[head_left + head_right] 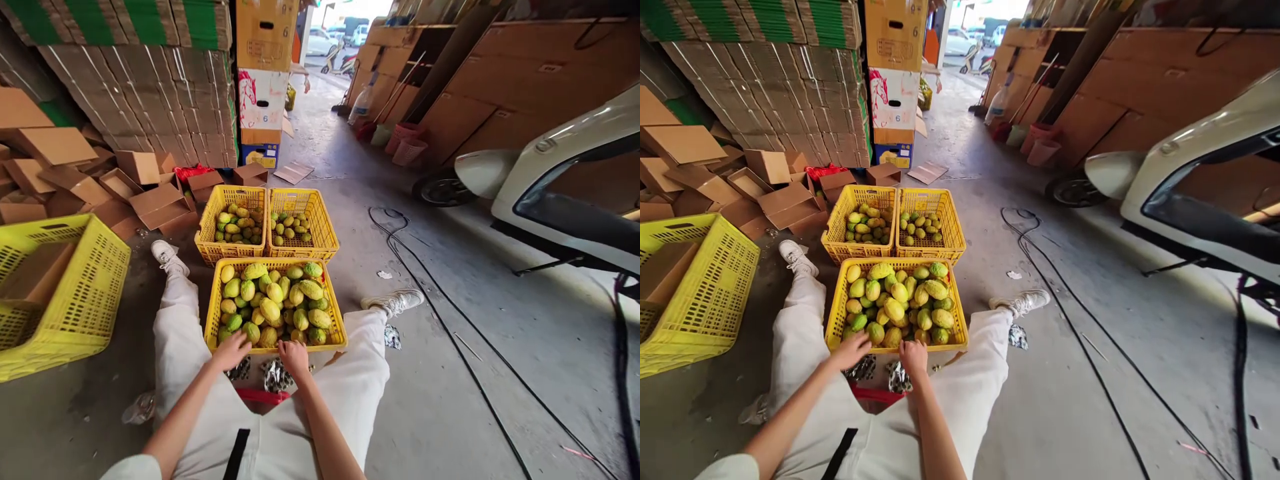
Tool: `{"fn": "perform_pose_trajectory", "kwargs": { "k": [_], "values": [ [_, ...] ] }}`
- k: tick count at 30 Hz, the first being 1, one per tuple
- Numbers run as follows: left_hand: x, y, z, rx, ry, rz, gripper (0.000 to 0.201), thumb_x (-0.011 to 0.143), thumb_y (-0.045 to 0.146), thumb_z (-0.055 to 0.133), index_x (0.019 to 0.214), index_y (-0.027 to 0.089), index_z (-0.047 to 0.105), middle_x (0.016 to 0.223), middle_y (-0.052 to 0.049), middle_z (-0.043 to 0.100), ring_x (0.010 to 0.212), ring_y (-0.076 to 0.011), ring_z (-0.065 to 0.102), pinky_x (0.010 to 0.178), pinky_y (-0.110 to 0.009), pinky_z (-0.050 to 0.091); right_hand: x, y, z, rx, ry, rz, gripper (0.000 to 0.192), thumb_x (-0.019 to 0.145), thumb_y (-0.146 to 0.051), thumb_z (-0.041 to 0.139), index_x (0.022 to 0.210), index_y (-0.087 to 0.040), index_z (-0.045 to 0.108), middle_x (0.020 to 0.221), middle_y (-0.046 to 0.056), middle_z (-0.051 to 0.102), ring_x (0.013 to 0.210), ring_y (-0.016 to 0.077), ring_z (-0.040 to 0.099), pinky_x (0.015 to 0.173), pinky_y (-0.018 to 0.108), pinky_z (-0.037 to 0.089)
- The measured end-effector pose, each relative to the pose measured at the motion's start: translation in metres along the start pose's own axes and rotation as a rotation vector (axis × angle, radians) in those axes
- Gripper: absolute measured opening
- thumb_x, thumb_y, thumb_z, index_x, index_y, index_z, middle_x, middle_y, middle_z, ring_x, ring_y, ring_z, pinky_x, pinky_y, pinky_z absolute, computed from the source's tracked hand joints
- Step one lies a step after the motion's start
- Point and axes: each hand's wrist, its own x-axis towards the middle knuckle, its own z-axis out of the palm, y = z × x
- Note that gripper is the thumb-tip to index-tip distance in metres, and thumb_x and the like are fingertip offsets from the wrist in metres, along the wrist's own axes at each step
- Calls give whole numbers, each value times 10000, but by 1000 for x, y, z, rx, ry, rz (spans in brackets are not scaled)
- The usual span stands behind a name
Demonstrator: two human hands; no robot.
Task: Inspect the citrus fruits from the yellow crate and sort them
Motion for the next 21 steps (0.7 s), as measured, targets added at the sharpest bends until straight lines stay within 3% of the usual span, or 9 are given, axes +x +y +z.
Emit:
{"fn": "perform_pose_trajectory", "kwargs": {
  "k": [2,4,11,16,19,21],
  "values": [
    [-2,-31,-2,127,-39,-24,357,563,211,926,699,263,601,840,-99,708,1473,-412,481,1264,-541,259,-1,1,1,2,-9,-6,455,1096,-296,421,962,-193,843,1087,131,829,1135,252,724,964,321,416],
    [5,-46,-5,220,-75,-41,430,494,175,959,679,270,583,824,-81,713,1415,-428,536,1249,-534,289,-1,3,2,8,-24,-5,464,1101,-296,401,977,-187,835,1102,135,824,1160,258,710,986,331,411],
    [32,-48,-10,341,-43,32,333,595,71,862,775,278,672,922,-71,712,1319,-387,600,1207,-470,380,1,4,3,84,-74,38,333,1046,-238,493,946,-185,805,1045,141,823,1112,272,721,954,332,434],
    [74,-15,4,344,43,151,306,667,65,820,837,276,678,1099,-105,695,1427,-362,497,1196,-404,416,8,15,-9,193,-12,48,171,968,-248,616,993,-219,783,1004,99,818,959,250,745,831,296,486],
    [121,20,20,386,51,239,321,677,100,832,901,273,682,1287,-113,662,1511,-360,390,1283,-417,282,32,39,-35,243,118,70,195,969,-292,594,1039,-229,766,1030,108,793,981,266,710,853,324,507],
    [152,42,32,625,22,425,343,693,142,831,976,254,673,1361,-150,636,1477,-415,415,1301,-509,205,59,63,-60,243,218,111,265,1000,-332,533,1086,-202,748,1059,146,763,1036,305,666,920,393,500]
  ]
}}
